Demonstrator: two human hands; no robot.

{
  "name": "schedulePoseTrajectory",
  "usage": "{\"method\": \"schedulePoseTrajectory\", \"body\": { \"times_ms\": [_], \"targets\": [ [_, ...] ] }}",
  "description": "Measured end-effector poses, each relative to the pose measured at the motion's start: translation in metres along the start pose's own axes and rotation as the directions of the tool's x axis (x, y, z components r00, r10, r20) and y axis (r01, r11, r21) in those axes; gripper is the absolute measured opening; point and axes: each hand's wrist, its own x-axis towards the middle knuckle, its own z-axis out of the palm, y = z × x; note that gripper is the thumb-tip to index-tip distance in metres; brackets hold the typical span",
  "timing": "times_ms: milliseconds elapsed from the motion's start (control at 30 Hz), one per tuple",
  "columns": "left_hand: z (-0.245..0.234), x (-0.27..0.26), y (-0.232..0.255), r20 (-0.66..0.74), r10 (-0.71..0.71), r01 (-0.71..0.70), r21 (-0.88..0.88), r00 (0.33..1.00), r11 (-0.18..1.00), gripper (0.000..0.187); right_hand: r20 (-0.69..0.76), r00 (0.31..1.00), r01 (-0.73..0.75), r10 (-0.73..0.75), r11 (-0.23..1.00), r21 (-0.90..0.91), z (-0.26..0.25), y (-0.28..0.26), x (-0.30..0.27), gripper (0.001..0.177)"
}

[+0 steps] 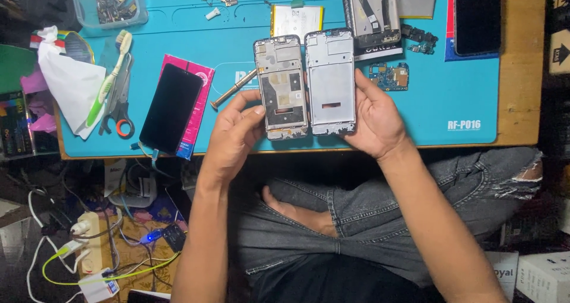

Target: Assembling internal components of a smartphone, including the motherboard and frame on a repair mat.

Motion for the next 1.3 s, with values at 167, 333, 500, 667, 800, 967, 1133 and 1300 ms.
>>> {"method": "schedulePoseTrajectory", "body": {
  "times_ms": [167, 333, 500, 667, 800, 967, 1133, 1300],
  "targets": [
    [-0.003, 0.001, -0.003, 0.008, -0.004, 0.004, 0.019, 1.000, 1.000, 0.035, 0.007, 1.000, -0.003, 0.003, 1.000, 0.009, 0.000, -0.002, 0.001, 0.055],
    [-0.002, 0.000, -0.003, 0.004, -0.009, 0.008, 0.038, 1.000, 0.999, 0.035, -0.001, 1.000, 0.007, -0.007, 1.000, -0.021, -0.003, -0.001, 0.002, 0.056],
    [-0.002, 0.000, -0.002, 0.025, -0.004, 0.003, 0.049, 1.000, 0.999, 0.035, -0.009, 1.000, 0.009, -0.009, 1.000, -0.007, 0.003, 0.001, 0.000, 0.055],
    [-0.002, 0.000, -0.002, 0.031, -0.007, 0.005, 0.056, 0.999, 0.998, 0.035, -0.013, 1.000, 0.010, -0.011, 1.000, -0.007, 0.007, 0.001, -0.001, 0.055],
    [-0.002, 0.001, -0.002, 0.035, -0.007, 0.004, 0.069, 0.999, 0.998, 0.035, -0.008, 1.000, 0.007, -0.007, 1.000, 0.002, 0.007, 0.000, -0.001, 0.055],
    [0.001, 0.000, 0.000, 0.025, -0.009, 0.007, 0.070, 1.000, 0.997, 0.035, 0.003, 1.000, 0.004, -0.004, 1.000, 0.018, 0.005, 0.000, -0.001, 0.055],
    [0.001, 0.000, 0.000, 0.018, -0.003, 0.002, 0.061, 1.000, 0.998, 0.035, 0.000, 1.000, -0.002, 0.002, 1.000, 0.024, -0.001, 0.000, 0.000, 0.055],
    [-0.002, 0.001, -0.003, 0.014, 0.004, -0.005, 0.065, 1.000, 0.998, 0.034, -0.021, 1.000, 0.002, -0.001, 0.999, 0.041, 0.001, 0.001, -0.002, 0.051]
  ]
}}
